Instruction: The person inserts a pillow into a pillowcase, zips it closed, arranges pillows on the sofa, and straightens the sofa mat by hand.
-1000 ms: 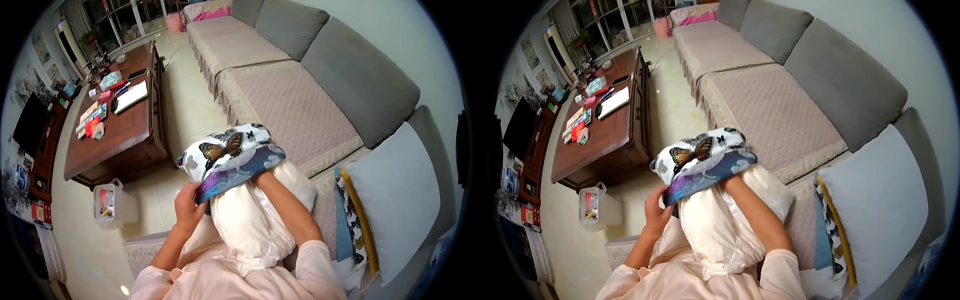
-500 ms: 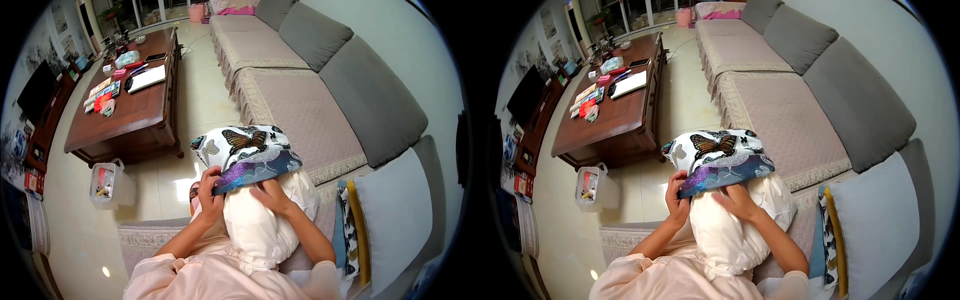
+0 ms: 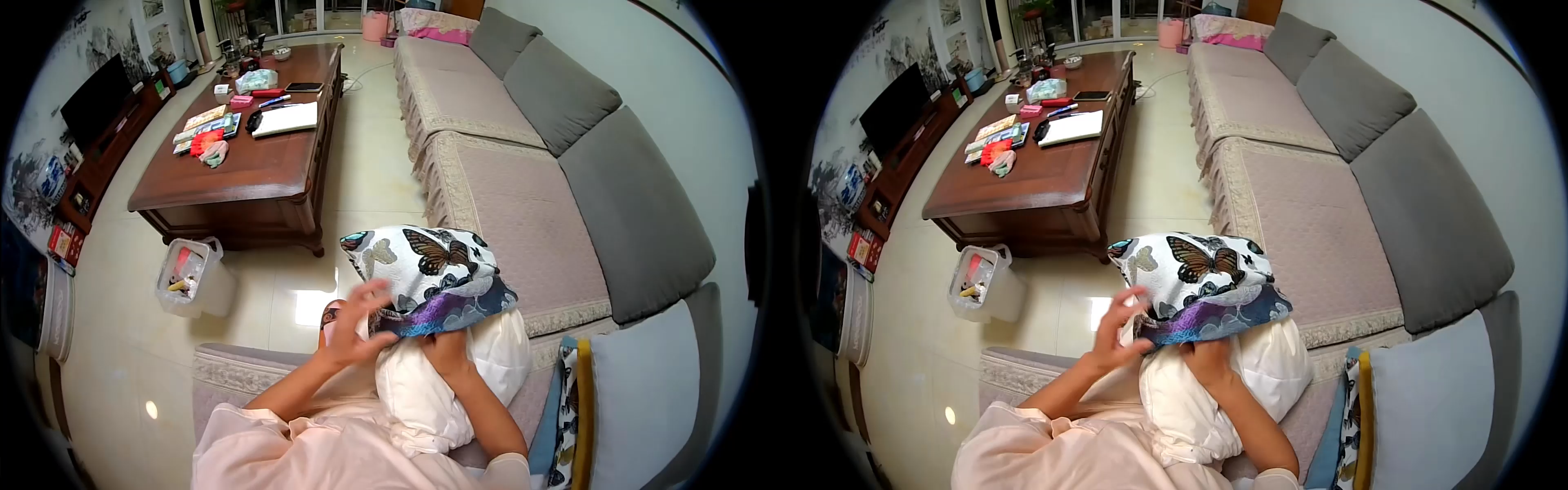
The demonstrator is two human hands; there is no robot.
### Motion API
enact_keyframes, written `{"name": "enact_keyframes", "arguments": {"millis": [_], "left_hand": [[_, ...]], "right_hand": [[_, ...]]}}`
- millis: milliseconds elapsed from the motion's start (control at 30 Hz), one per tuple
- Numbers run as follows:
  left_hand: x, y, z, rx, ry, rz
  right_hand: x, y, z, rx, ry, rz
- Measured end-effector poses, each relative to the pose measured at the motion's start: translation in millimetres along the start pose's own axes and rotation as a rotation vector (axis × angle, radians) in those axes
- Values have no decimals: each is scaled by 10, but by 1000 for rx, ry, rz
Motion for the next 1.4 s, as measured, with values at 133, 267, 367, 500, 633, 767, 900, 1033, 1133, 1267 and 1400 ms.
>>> {"name": "enact_keyframes", "arguments": {"millis": [133, 267, 367, 500, 633, 767, 900, 1033, 1133, 1267, 1400], "left_hand": [[149, -208, 528, 248, -176, -172], [288, -193, 1200, -98, -620, -299], [299, -225, 1353, -455, -1074, -215], [211, -263, 1475, -422, -684, -398], [646, -409, 1209, -513, -665, -379], [447, -602, 1295, -95, -672, -340], [-118, -396, 312, 347, -149, -207], [-481, 57, 79, 361, -313, -92], [-437, 118, 310, 259, -323, -143], [-324, 157, -67, 245, -82, -38], [-424, 254, -205, 231, 27, 27]], "right_hand": [[41, 258, -300, -262, -27, 256], [364, 287, -429, -268, -25, 413], [381, 298, -565, -254, -17, 405], [389, 306, -634, -242, 27, 477], [236, 560, -658, -234, 40, 467], [194, 804, -739, -229, 49, 454], [442, 485, -366, -184, 137, 506], [315, 646, -578, -219, 88, 497], [262, 723, -626, -225, 65, 488], [235, 764, -632, -223, 51, 474], [203, 811, -634, -215, 39, 446]]}}
Point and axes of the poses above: each hand's wrist, its own x-axis towards the middle knuckle, its own y-axis out of the palm, z = x × y, the point moved 1 cm from there along x, towards the middle knuckle, and after that the axes turned 6 degrees about x, right-handed, at the moved point
